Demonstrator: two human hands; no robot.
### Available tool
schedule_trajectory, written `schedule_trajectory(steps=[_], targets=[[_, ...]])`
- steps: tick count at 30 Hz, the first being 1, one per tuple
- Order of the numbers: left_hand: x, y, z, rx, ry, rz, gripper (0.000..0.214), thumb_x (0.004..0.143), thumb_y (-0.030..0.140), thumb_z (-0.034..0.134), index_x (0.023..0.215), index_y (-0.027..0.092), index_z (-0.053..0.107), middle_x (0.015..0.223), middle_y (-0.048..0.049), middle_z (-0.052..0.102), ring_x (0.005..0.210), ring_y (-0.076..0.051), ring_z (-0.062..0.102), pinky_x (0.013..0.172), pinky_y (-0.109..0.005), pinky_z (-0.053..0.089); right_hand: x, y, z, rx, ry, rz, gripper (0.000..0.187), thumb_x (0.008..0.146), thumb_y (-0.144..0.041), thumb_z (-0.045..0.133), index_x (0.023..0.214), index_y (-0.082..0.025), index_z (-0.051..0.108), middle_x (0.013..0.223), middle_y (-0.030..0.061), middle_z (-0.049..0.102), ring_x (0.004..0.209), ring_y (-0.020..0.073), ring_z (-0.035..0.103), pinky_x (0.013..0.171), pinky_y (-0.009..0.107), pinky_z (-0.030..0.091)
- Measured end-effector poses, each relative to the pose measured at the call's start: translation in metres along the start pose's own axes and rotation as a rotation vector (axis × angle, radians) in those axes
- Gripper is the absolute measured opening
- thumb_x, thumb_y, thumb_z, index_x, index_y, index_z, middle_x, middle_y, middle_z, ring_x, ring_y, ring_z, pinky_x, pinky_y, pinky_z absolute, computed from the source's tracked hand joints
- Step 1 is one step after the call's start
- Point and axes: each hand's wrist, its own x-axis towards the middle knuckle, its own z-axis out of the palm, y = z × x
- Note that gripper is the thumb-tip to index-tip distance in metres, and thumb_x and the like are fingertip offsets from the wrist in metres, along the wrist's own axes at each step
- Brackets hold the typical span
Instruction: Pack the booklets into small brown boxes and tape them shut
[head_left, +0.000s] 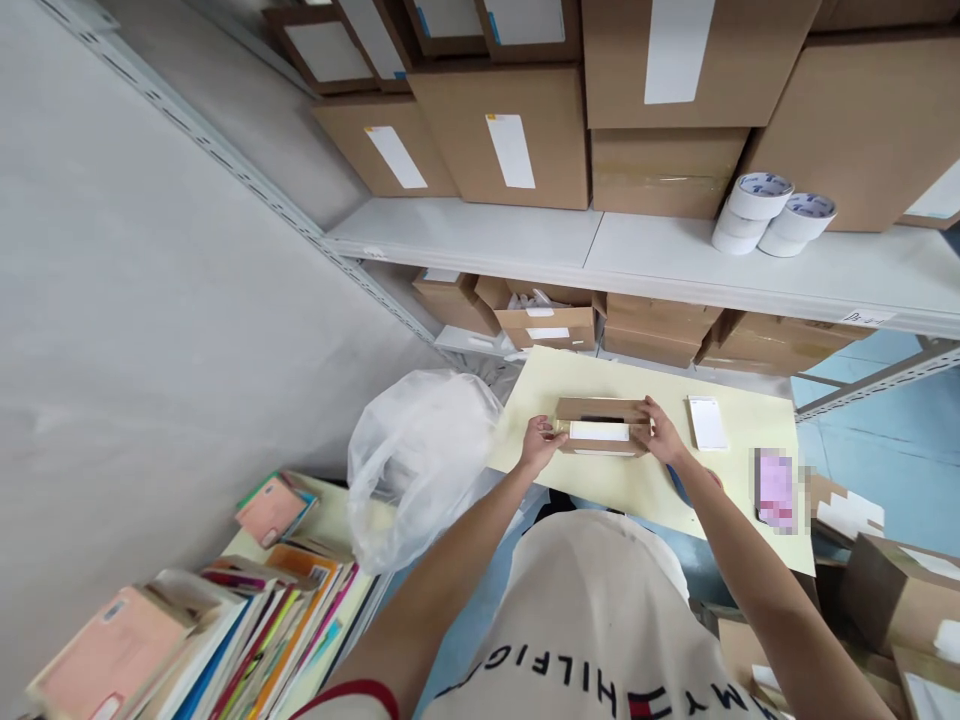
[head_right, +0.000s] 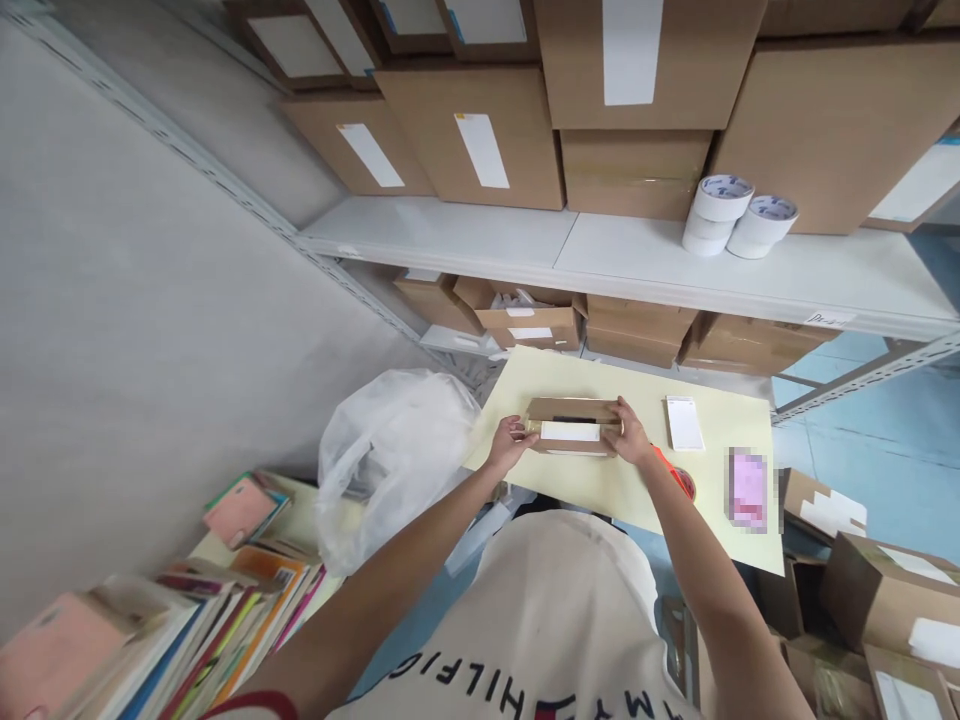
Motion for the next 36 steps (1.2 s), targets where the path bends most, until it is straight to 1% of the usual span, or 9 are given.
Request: schedule_trajectory(steps=[3, 6, 9, 13, 18, 21, 25, 31, 36], targets=[[-0.001, 0.001, -0.002, 0.135, 0.015, 0.106, 0.06, 0.063, 0.02, 0.079, 0.115, 0.018, 0.051, 0.103, -0.0054, 0.06, 0.081, -0.017, 0.066, 0.079, -0.038, 0.056, -0.012, 0.0, 0.009, -0.217, -0.006, -0.031, 0.058, 0.079, -0.031, 0.059, 0.137, -0.024, 0.051, 0.161, 0.0079, 0.021, 0.142, 0.0288, 0.036, 0.113, 0.045, 0.038], [-0.003, 0.012, -0.004, 0.394, -0.012, 0.396, 0.059, 0.071, 0.02, 0.072, 0.125, 0.017, 0.049, 0.125, -0.0148, 0.055, 0.114, -0.028, 0.059, 0.098, -0.046, 0.049, -0.019, -0.002, 0.015, -0.318, 0.016, -0.022, 0.065, 0.081, -0.032, 0.058, 0.144, -0.025, 0.042, 0.163, 0.008, 0.015, 0.139, 0.0297, 0.04, 0.111, 0.045, 0.041], [-0.009, 0.029, -0.002, 0.688, -0.139, 0.647, 0.049, 0.084, 0.015, 0.054, 0.133, 0.015, 0.049, 0.144, -0.0181, 0.046, 0.138, -0.03, 0.04, 0.111, -0.047, 0.036, -0.02, -0.003, 0.015, -0.389, 0.01, -0.012, 0.068, 0.084, -0.032, 0.055, 0.148, -0.025, 0.036, 0.163, 0.0089, 0.012, 0.139, 0.0305, 0.04, 0.109, 0.046, 0.043], [-0.021, 0.05, 0.011, 1.01, -0.338, 0.803, 0.051, 0.092, 0.019, 0.04, 0.143, 0.016, 0.043, 0.157, -0.0133, 0.031, 0.147, -0.029, 0.023, 0.118, -0.053, 0.02, -0.016, -0.004, 0.014, -0.469, -0.054, 0.002, 0.071, 0.087, -0.037, 0.051, 0.153, -0.024, 0.025, 0.164, 0.0097, 0.005, 0.145, 0.0319, 0.028, 0.108, 0.049, 0.042], [-0.025, 0.056, 0.03, 1.149, -0.479, 0.806, 0.061, 0.095, 0.036, 0.039, 0.151, 0.013, 0.029, 0.159, -0.0127, 0.024, 0.148, -0.028, 0.021, 0.119, -0.055, 0.014, -0.016, -0.011, 0.016, -0.553, -0.099, 0.038, 0.078, 0.087, -0.043, 0.053, 0.154, -0.024, 0.018, 0.164, 0.0111, 0.0, 0.15, 0.0359, 0.007, 0.111, 0.056, 0.032], [-0.021, 0.051, 0.033, 1.162, -0.508, 0.802, 0.064, 0.096, 0.041, 0.038, 0.153, 0.015, 0.026, 0.159, -0.0113, 0.024, 0.148, -0.027, 0.021, 0.119, -0.055, 0.014, -0.041, -0.004, 0.004, -0.567, 0.03, 0.087, 0.074, 0.089, -0.048, 0.048, 0.153, -0.023, 0.02, 0.163, 0.0142, 0.01, 0.146, 0.0346, 0.024, 0.107, 0.051, 0.038], [-0.015, 0.046, 0.032, 1.164, -0.528, 0.834, 0.074, 0.092, 0.05, 0.045, 0.154, 0.016, 0.023, 0.159, -0.0117, 0.023, 0.148, -0.029, 0.02, 0.12, -0.053, 0.011, -0.095, 0.027, -0.019, -0.642, 0.284, 0.345, 0.051, 0.093, -0.045, 0.042, 0.133, -0.015, 0.052, 0.131, 0.0191, 0.057, 0.118, 0.0309, 0.057, 0.093, 0.042, 0.047], [-0.012, 0.039, 0.034, 1.178, -0.526, 0.834, 0.072, 0.093, 0.049, 0.046, 0.153, 0.016, 0.025, 0.158, -0.0114, 0.026, 0.148, -0.028, 0.021, 0.12, -0.049, 0.015, -0.116, 0.043, -0.012, -0.748, 0.048, 0.67, 0.037, 0.088, -0.038, 0.055, 0.114, -0.012, 0.059, 0.101, 0.0186, 0.068, 0.095, 0.0301, 0.066, 0.078, 0.039, 0.048], [-0.01, 0.033, 0.024, 1.175, -0.559, 0.912, 0.073, 0.092, 0.05, 0.05, 0.153, 0.019, 0.025, 0.158, -0.0102, 0.028, 0.148, -0.027, 0.023, 0.12, -0.048, 0.017, -0.108, 0.012, -0.024, -0.664, 0.156, 0.657, 0.031, 0.09, -0.034, 0.046, 0.107, -0.011, 0.059, 0.095, 0.017, 0.068, 0.085, 0.027, 0.066, 0.073, 0.036, 0.047]])
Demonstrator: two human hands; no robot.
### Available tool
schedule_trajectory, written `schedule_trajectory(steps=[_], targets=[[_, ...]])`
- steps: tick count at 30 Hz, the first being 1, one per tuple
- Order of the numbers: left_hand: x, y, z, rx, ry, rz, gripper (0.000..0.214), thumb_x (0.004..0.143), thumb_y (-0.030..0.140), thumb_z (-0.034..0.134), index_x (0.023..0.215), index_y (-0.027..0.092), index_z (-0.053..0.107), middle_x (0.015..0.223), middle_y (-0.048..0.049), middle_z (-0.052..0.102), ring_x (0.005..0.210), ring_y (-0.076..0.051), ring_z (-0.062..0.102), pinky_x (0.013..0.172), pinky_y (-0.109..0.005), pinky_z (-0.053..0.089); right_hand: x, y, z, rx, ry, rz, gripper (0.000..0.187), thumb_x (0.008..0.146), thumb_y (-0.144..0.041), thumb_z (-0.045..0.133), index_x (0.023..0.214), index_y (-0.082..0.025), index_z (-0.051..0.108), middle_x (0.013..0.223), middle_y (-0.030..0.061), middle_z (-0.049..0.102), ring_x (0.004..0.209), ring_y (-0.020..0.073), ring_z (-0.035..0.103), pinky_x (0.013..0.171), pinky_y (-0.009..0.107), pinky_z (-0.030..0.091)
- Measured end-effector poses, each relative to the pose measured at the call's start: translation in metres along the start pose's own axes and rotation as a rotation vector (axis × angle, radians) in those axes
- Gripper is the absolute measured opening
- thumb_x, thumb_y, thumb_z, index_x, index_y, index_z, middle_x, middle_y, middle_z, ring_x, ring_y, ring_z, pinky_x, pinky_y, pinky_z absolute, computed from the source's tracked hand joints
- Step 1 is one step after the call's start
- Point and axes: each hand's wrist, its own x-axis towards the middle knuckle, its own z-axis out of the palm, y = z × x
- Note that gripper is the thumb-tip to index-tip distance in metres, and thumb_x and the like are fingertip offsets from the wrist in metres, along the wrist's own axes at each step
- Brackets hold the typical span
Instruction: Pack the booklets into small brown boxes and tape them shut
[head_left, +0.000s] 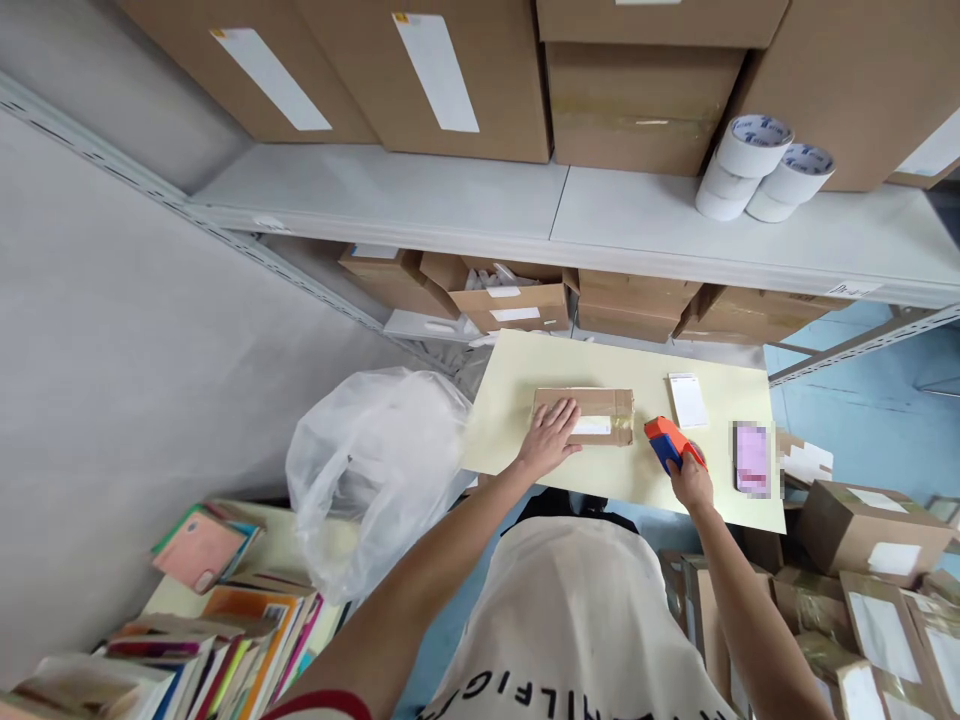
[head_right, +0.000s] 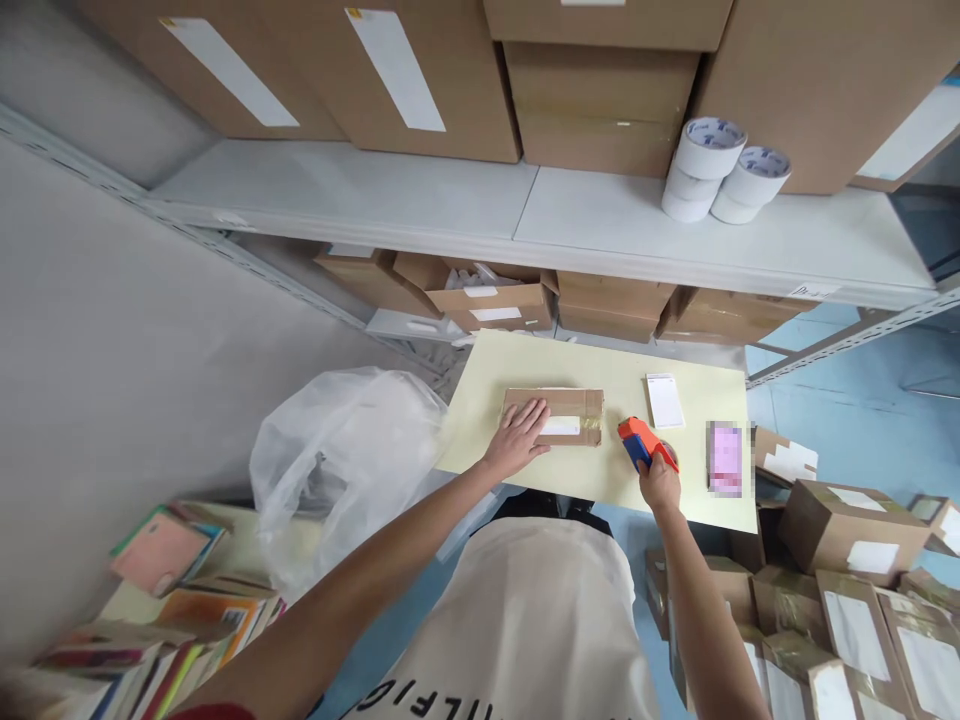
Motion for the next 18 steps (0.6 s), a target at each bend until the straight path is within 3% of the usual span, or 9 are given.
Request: schedule_trajectory(steps=[2, 5, 8, 11, 13, 18], targets=[[-0.006, -0.004, -0.001, -0.018, 0.001, 0.061, 0.074, 0.09, 0.049, 0.053, 0.153, 0.021, 0.026, 0.157, -0.0097, 0.031, 0.147, -0.027, 0.025, 0.12, -0.047, 0.017, -0.005, -0.005, -0.025, 0.223, 0.093, -0.067, 0.033, 0.089, -0.044, 0.044, 0.093, -0.015, 0.059, 0.079, 0.0095, 0.066, 0.072, 0.0231, 0.062, 0.064, 0.032, 0.046], [-0.016, -0.009, -0.005, -0.081, 0.011, 0.14, 0.072, 0.089, 0.046, 0.057, 0.152, 0.023, 0.03, 0.156, -0.0094, 0.033, 0.146, -0.027, 0.027, 0.121, -0.046, 0.015, -0.012, -0.03, -0.062, 0.543, 0.21, -0.195, 0.047, 0.087, -0.062, 0.036, 0.067, -0.021, 0.048, 0.054, -0.0005, 0.047, 0.052, 0.0158, 0.044, 0.05, 0.028, 0.036], [-0.023, -0.013, -0.01, -0.16, 0.03, 0.185, 0.071, 0.088, 0.043, 0.06, 0.15, 0.024, 0.032, 0.156, -0.0098, 0.034, 0.146, -0.026, 0.028, 0.121, -0.046, 0.014, -0.012, -0.078, -0.084, 0.635, 0.156, -0.327, 0.056, 0.085, -0.071, 0.033, 0.056, -0.024, 0.034, 0.049, -0.0031, 0.035, 0.048, 0.0117, 0.031, 0.045, 0.027, 0.028], [-0.022, -0.015, -0.013, -0.229, 0.026, 0.199, 0.073, 0.086, 0.043, 0.062, 0.15, 0.024, 0.034, 0.154, -0.0107, 0.037, 0.145, -0.027, 0.029, 0.12, -0.047, 0.014, -0.01, -0.123, -0.086, 0.539, 0.037, -0.398, 0.06, 0.082, -0.075, 0.036, 0.051, -0.024, 0.031, 0.047, -0.0034, 0.032, 0.047, 0.0106, 0.029, 0.044, 0.027, 0.026], [-0.019, -0.016, -0.015, -0.278, 0.025, 0.196, 0.075, 0.083, 0.044, 0.065, 0.149, 0.023, 0.036, 0.153, -0.012, 0.039, 0.144, -0.028, 0.031, 0.12, -0.048, 0.016, -0.008, -0.139, -0.082, 0.407, -0.003, -0.417, 0.062, 0.081, -0.076, 0.036, 0.048, -0.024, 0.03, 0.045, -0.003, 0.033, 0.046, 0.0105, 0.03, 0.045, 0.027, 0.027], [-0.013, -0.016, -0.023, -0.571, 0.047, 0.132, 0.069, 0.082, 0.052, 0.062, 0.14, 0.017, 0.049, 0.149, -0.0149, 0.045, 0.141, -0.031, 0.037, 0.118, -0.052, 0.021, -0.009, -0.133, -0.071, 0.28, 0.0, -0.413, 0.062, 0.082, -0.076, 0.031, 0.048, -0.023, 0.031, 0.046, -0.0022, 0.035, 0.046, 0.0112, 0.033, 0.046, 0.027, 0.03]])
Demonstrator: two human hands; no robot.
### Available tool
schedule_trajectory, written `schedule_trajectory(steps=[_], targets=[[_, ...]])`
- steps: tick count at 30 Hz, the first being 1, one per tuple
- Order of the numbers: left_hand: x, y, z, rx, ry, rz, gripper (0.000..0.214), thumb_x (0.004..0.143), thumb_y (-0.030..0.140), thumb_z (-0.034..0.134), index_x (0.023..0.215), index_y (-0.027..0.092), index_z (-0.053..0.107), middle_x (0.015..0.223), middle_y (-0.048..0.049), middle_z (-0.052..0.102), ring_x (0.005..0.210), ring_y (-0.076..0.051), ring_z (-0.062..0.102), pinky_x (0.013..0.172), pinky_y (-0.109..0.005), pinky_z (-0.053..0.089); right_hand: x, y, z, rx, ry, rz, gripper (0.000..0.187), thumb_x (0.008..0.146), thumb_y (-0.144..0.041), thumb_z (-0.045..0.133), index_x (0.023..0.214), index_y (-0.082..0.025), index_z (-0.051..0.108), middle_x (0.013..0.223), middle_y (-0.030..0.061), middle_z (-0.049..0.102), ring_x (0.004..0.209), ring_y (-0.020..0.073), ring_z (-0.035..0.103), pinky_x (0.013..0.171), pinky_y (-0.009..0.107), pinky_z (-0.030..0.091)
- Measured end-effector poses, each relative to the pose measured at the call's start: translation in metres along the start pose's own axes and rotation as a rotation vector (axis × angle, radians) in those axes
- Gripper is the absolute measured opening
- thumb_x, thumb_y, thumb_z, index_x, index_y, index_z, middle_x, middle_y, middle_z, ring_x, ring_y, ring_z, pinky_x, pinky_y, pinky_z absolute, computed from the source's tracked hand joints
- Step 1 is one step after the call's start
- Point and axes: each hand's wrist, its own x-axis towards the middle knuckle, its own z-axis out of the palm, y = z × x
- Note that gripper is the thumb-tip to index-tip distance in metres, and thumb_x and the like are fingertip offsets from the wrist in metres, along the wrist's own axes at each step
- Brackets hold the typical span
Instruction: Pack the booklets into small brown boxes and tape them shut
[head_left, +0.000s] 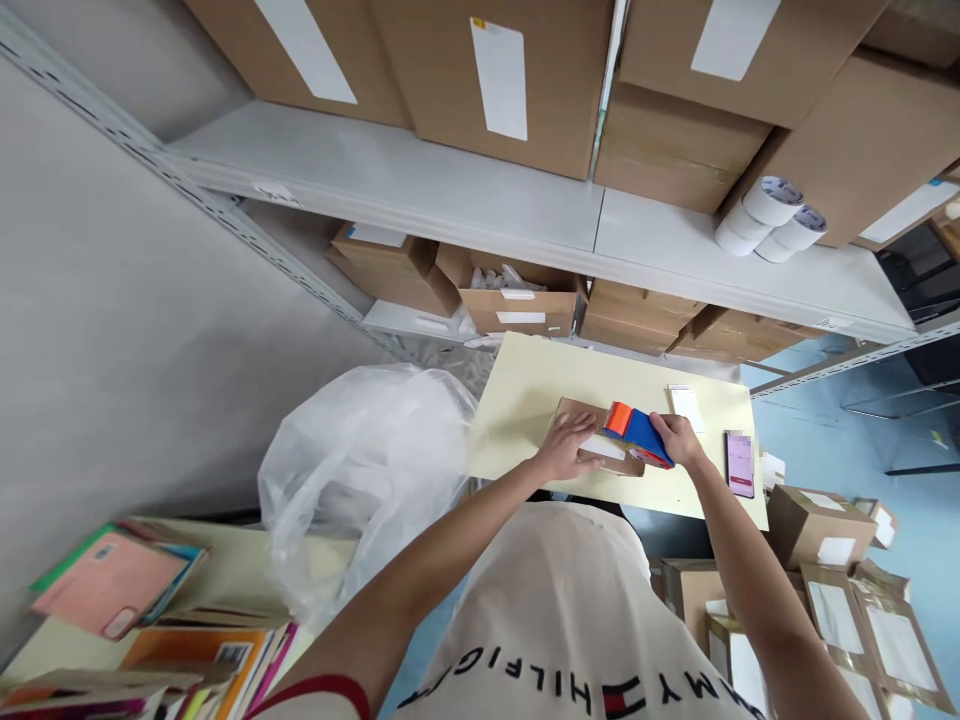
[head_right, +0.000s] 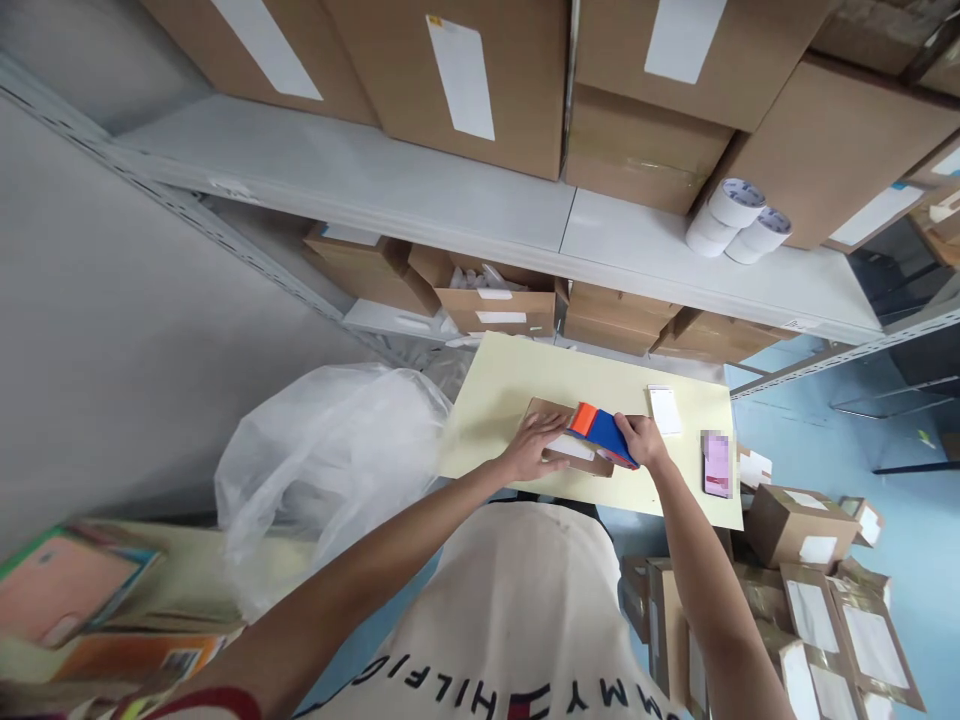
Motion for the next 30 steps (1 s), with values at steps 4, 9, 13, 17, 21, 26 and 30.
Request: schedule_trajectory(steps=[4, 9, 13, 17, 21, 26, 30], targets=[[0.009, 0.008, -0.006, -0.485, 0.096, -0.224, 0.057, 0.09, 0.049, 0.051, 0.135, 0.014, 0.053, 0.146, -0.0153, 0.049, 0.137, -0.028, 0.044, 0.114, -0.046, 0.034, -0.006, 0.011, 0.0, 0.04, 0.017, 0.0, 0.061, 0.082, -0.076, 0.032, 0.05, -0.024, 0.031, 0.046, -0.0031, 0.033, 0.046, 0.0106, 0.031, 0.045, 0.027, 0.029], [0.033, 0.022, -0.014, -1.071, 0.001, -0.576, 0.047, 0.089, 0.045, 0.056, 0.128, 0.019, 0.057, 0.126, -0.0113, 0.066, 0.106, -0.02, 0.068, 0.086, -0.032, 0.055, -0.008, 0.015, 0.001, 0.078, 0.02, -0.01, 0.061, 0.083, -0.075, 0.032, 0.05, -0.023, 0.031, 0.047, -0.0031, 0.033, 0.046, 0.0104, 0.031, 0.044, 0.026, 0.029], [0.049, 0.029, -0.021, -1.163, -0.056, -0.636, 0.022, 0.086, 0.035, 0.062, 0.094, 0.017, 0.072, 0.087, -0.0046, 0.076, 0.08, -0.014, 0.071, 0.074, -0.026, 0.055, -0.008, 0.011, 0.001, 0.057, 0.008, -0.02, 0.06, 0.083, -0.075, 0.03, 0.051, -0.024, 0.031, 0.046, -0.0032, 0.032, 0.046, 0.0109, 0.032, 0.044, 0.026, 0.03], [0.05, 0.024, -0.028, -1.077, 0.058, -0.626, 0.01, 0.078, 0.025, 0.07, 0.074, 0.017, 0.072, 0.069, -0.0013, 0.073, 0.067, -0.014, 0.07, 0.07, -0.027, 0.057, -0.008, 0.003, -0.001, -0.027, -0.006, -0.073, 0.06, 0.085, -0.072, 0.03, 0.05, -0.024, 0.031, 0.045, -0.0026, 0.036, 0.045, 0.0113, 0.034, 0.045, 0.027, 0.03], [0.027, -0.009, -0.04, -0.96, 0.145, -0.647, 0.016, 0.076, 0.028, 0.074, 0.068, 0.014, 0.069, 0.062, -0.0017, 0.071, 0.058, -0.014, 0.068, 0.064, -0.027, 0.057, -0.013, 0.007, -0.009, -0.169, -0.026, -0.076, 0.058, 0.086, -0.069, 0.031, 0.05, -0.024, 0.035, 0.045, -0.0007, 0.043, 0.045, 0.0125, 0.039, 0.049, 0.027, 0.032], [-0.008, -0.059, -0.047, -0.81, 0.226, -0.684, 0.022, 0.077, 0.035, 0.072, 0.069, 0.015, 0.068, 0.065, -0.0025, 0.072, 0.058, -0.014, 0.068, 0.064, -0.028, 0.057, -0.017, 0.022, -0.011, -0.39, -0.056, -0.008, 0.056, 0.087, -0.065, 0.032, 0.051, -0.023, 0.045, 0.05, 0.0033, 0.055, 0.05, 0.0163, 0.05, 0.053, 0.028, 0.033], [-0.008, -0.073, -0.035, -0.721, 0.238, -0.677, 0.021, 0.081, 0.035, 0.066, 0.072, 0.016, 0.069, 0.068, -0.0032, 0.073, 0.065, -0.016, 0.07, 0.066, -0.027, 0.057, -0.014, 0.022, -0.004, -0.454, -0.065, 0.015, 0.056, 0.09, -0.061, 0.033, 0.053, -0.023, 0.05, 0.056, 0.0053, 0.061, 0.055, 0.0181, 0.057, 0.053, 0.028, 0.032]])
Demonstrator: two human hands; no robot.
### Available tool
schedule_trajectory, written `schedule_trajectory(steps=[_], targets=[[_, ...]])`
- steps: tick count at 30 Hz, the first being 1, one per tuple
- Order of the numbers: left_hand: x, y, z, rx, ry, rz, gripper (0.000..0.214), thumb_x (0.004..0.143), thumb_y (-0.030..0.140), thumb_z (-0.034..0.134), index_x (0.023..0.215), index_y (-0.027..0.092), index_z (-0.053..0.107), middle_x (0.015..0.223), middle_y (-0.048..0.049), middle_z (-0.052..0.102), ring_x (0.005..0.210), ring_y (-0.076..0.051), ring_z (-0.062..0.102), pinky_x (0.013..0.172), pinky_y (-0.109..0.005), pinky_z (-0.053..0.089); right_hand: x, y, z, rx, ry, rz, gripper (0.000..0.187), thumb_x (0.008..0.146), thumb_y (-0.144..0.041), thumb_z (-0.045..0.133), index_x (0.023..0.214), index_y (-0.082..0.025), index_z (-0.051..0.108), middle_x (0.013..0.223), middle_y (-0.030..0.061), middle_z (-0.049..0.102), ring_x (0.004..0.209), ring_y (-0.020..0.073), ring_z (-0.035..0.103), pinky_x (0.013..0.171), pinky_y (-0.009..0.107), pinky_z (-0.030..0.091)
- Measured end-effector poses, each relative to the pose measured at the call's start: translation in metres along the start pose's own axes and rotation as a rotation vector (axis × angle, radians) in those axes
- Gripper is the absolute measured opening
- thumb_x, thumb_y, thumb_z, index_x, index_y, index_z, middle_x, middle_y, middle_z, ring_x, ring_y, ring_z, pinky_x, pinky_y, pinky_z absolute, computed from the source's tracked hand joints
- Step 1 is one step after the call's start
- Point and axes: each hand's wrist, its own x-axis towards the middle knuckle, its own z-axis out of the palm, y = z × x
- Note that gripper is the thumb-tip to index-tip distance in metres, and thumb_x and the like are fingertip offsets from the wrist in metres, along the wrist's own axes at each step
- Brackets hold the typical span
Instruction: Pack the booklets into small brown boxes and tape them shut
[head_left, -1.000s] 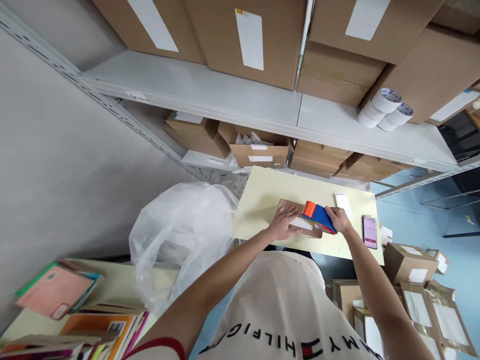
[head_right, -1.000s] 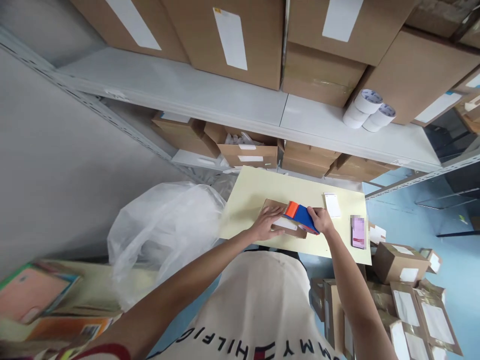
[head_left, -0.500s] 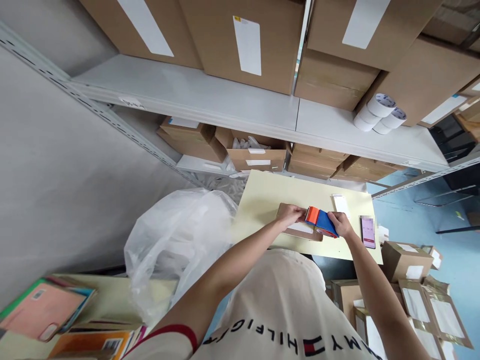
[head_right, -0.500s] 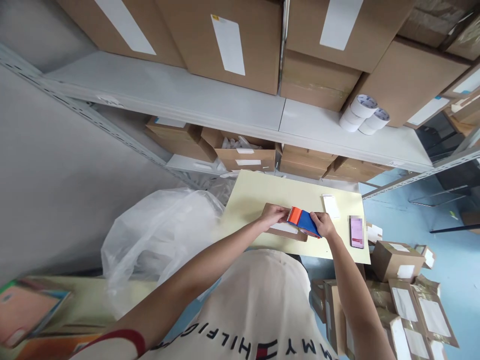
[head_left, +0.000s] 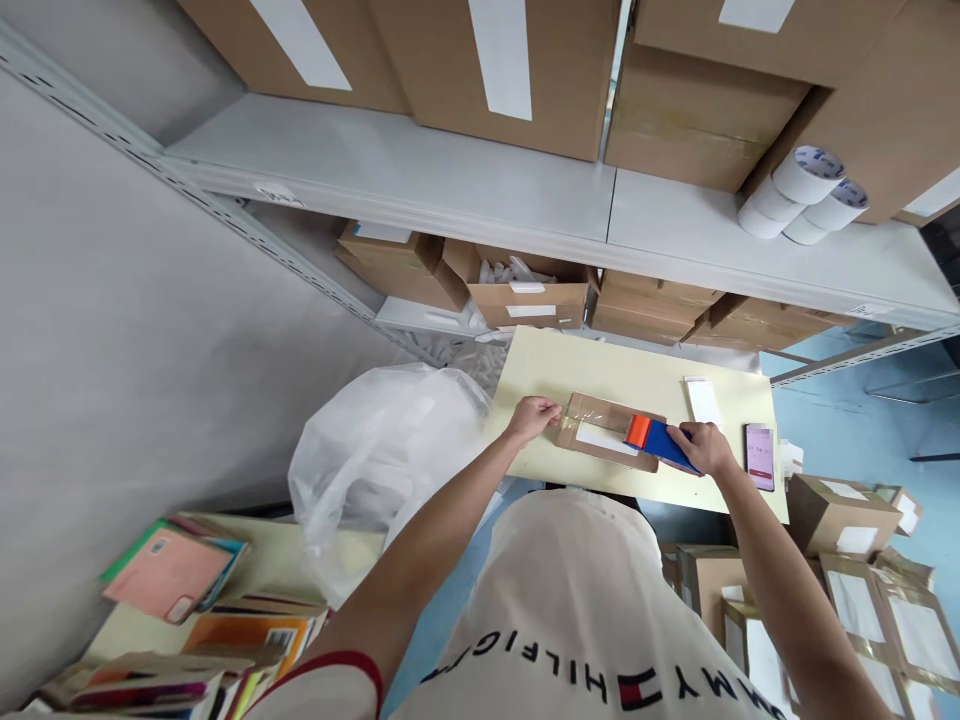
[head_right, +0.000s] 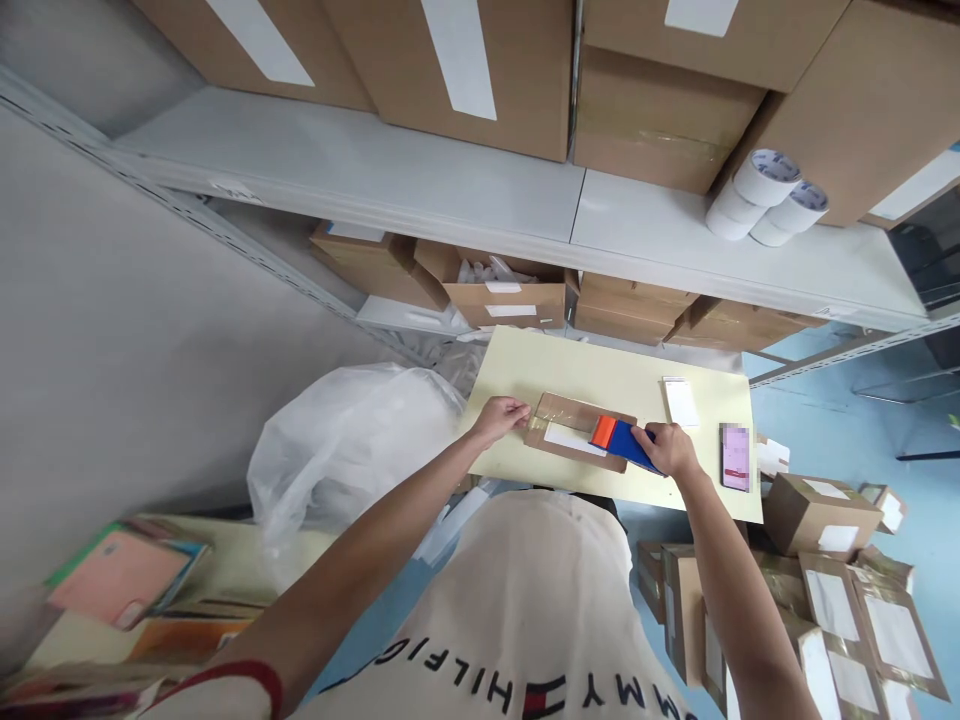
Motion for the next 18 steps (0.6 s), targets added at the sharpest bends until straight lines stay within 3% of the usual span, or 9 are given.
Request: schedule_trajectory(steps=[5, 8, 10, 14, 18], targets=[[0.006, -0.013, 0.009, 0.125, 0.071, 0.081, 0.017, 0.079, 0.037, 0.066, 0.078, 0.02, 0.072, 0.082, -0.004, 0.076, 0.087, -0.021, 0.071, 0.082, -0.031, 0.055, 0.003, -0.005, 0.0, -0.036, 0.018, 0.021, 0.056, 0.089, -0.063, 0.034, 0.054, -0.023, 0.052, 0.056, 0.0056, 0.061, 0.056, 0.0185, 0.058, 0.052, 0.027, 0.032], [0.002, -0.024, 0.008, 0.216, 0.145, 0.113, 0.034, 0.078, 0.038, 0.069, 0.108, 0.022, 0.07, 0.107, -0.0066, 0.074, 0.11, -0.026, 0.065, 0.096, -0.036, 0.049, 0.001, -0.005, -0.001, -0.04, 0.026, 0.034, 0.057, 0.088, -0.065, 0.033, 0.054, -0.023, 0.05, 0.054, 0.0055, 0.06, 0.054, 0.0182, 0.057, 0.051, 0.027, 0.031], [-0.004, -0.031, 0.01, 0.274, 0.169, 0.156, 0.051, 0.083, 0.041, 0.063, 0.13, 0.021, 0.058, 0.125, -0.0087, 0.067, 0.122, -0.026, 0.059, 0.101, -0.038, 0.046, 0.0, -0.005, -0.001, -0.037, 0.028, 0.034, 0.057, 0.088, -0.066, 0.031, 0.054, -0.023, 0.049, 0.054, 0.0057, 0.06, 0.054, 0.0186, 0.057, 0.051, 0.027, 0.032], [-0.015, -0.038, 0.027, 0.267, 0.068, 0.29, 0.057, 0.099, 0.046, 0.029, 0.147, 0.018, 0.038, 0.15, -0.0084, 0.044, 0.139, -0.02, 0.042, 0.111, -0.033, 0.038, -0.005, -0.006, 0.001, -0.036, 0.046, 0.023, 0.057, 0.088, -0.065, 0.03, 0.053, -0.023, 0.047, 0.054, 0.0062, 0.059, 0.055, 0.0193, 0.058, 0.052, 0.028, 0.032], [-0.01, -0.037, 0.042, 0.257, -0.047, 0.246, 0.06, 0.101, 0.05, 0.02, 0.152, 0.019, 0.031, 0.151, -0.009, 0.042, 0.14, -0.022, 0.04, 0.109, -0.036, 0.04, -0.006, -0.007, 0.002, -0.043, 0.053, 0.026, 0.058, 0.088, -0.066, 0.029, 0.052, -0.024, 0.045, 0.053, 0.0068, 0.059, 0.055, 0.0197, 0.058, 0.053, 0.028, 0.032]])
